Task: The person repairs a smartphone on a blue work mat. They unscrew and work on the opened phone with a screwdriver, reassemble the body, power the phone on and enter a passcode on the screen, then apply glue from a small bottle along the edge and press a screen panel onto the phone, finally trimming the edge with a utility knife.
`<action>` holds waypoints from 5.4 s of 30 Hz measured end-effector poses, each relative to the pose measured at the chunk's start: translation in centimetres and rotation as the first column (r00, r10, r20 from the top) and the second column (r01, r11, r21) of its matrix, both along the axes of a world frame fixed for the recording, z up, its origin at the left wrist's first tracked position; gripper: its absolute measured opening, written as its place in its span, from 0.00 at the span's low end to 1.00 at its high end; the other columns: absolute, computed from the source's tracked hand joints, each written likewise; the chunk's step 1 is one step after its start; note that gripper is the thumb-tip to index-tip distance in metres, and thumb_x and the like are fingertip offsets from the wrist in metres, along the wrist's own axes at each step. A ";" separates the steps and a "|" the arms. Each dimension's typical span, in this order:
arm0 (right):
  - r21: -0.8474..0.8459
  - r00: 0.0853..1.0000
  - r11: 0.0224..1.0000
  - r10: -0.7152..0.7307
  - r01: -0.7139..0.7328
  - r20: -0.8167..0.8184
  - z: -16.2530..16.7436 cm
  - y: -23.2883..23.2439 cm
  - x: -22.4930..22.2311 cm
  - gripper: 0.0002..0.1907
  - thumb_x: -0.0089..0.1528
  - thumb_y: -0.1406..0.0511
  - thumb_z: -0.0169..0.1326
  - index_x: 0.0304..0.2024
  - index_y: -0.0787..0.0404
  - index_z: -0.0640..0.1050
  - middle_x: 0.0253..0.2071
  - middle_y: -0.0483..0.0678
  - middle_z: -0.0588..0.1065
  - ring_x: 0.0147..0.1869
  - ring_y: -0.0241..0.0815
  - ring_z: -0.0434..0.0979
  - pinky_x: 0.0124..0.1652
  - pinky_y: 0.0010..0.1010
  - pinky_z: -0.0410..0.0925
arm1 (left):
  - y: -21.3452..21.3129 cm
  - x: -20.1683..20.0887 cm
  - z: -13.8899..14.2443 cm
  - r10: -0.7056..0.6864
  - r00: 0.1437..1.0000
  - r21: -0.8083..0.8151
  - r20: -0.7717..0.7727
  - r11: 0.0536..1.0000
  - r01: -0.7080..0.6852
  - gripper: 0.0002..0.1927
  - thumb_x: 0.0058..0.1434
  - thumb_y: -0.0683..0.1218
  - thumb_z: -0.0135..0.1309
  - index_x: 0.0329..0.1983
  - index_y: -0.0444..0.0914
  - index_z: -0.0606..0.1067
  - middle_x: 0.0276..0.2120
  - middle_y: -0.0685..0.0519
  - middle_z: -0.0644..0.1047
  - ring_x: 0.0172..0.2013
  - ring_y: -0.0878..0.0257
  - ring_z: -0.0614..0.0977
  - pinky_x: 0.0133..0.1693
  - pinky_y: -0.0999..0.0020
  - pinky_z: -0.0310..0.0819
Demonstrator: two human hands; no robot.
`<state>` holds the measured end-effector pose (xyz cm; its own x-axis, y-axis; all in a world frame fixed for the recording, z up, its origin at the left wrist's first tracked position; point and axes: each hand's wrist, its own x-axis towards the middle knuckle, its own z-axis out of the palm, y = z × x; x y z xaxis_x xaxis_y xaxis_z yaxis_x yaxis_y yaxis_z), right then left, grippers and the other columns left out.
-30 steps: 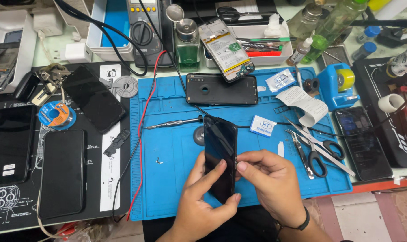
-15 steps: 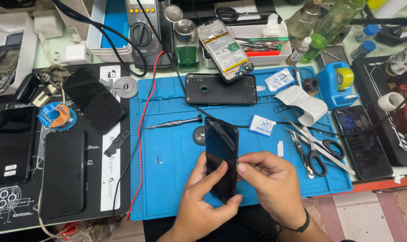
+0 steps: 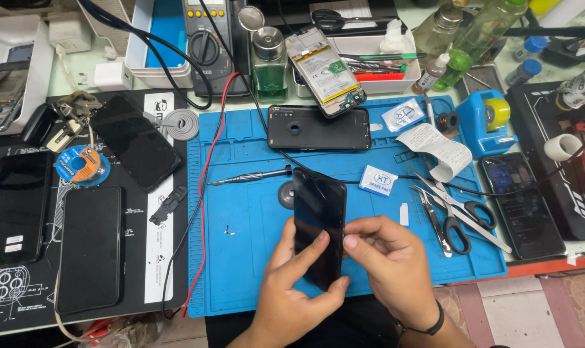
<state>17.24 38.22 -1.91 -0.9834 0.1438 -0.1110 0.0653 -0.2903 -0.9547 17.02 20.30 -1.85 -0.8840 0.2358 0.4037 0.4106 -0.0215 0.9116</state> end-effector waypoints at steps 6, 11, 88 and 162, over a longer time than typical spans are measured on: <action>0.091 0.983 0.993 0.062 -0.078 0.172 -0.4 -0.4 -0.3 0.15 0.58 0.75 0.62 0.48 0.71 0.80 0.37 0.52 0.81 0.38 0.39 0.79 0.34 0.30 0.70 | 0.3 0.4 0.3 0.153 0.980 -0.154 -0.128 0.973 -0.172 0.37 0.47 0.41 0.73 0.62 0.34 0.73 0.69 0.34 0.63 0.65 0.45 0.74 0.62 0.58 0.71; -0.063 0.991 0.994 0.090 -0.084 0.097 -0.8 0.5 -0.8 0.14 0.58 0.75 0.60 0.48 0.71 0.79 0.42 0.52 0.82 0.45 0.38 0.81 0.47 0.29 0.72 | -0.3 -0.4 0.0 -0.095 0.941 0.293 0.326 0.956 -0.005 0.47 0.56 0.41 0.66 0.74 0.32 0.53 0.64 0.37 0.71 0.63 0.50 0.75 0.63 0.60 0.68; 0.275 0.936 0.942 0.261 -0.193 -0.237 -1.6 -3.8 2.3 0.32 0.56 0.79 0.59 0.63 0.71 0.68 0.54 0.47 0.62 0.48 0.33 0.63 0.47 0.24 0.65 | -2.5 -0.4 -1.6 -0.634 0.634 0.808 0.442 0.588 0.024 0.39 0.77 0.64 0.21 0.66 0.29 0.68 0.52 0.41 0.78 0.52 0.51 0.82 0.58 0.53 0.77; 0.470 0.973 0.876 0.007 0.106 -0.232 -1.4 -6.7 1.3 0.19 0.60 0.70 0.63 0.51 0.70 0.74 0.49 0.49 0.68 0.44 0.33 0.67 0.43 0.23 0.68 | -2.0 -0.2 -2.9 -0.601 0.694 0.846 0.396 0.533 -0.021 0.36 0.76 0.62 0.29 0.72 0.29 0.60 0.64 0.38 0.70 0.64 0.48 0.73 0.66 0.51 0.65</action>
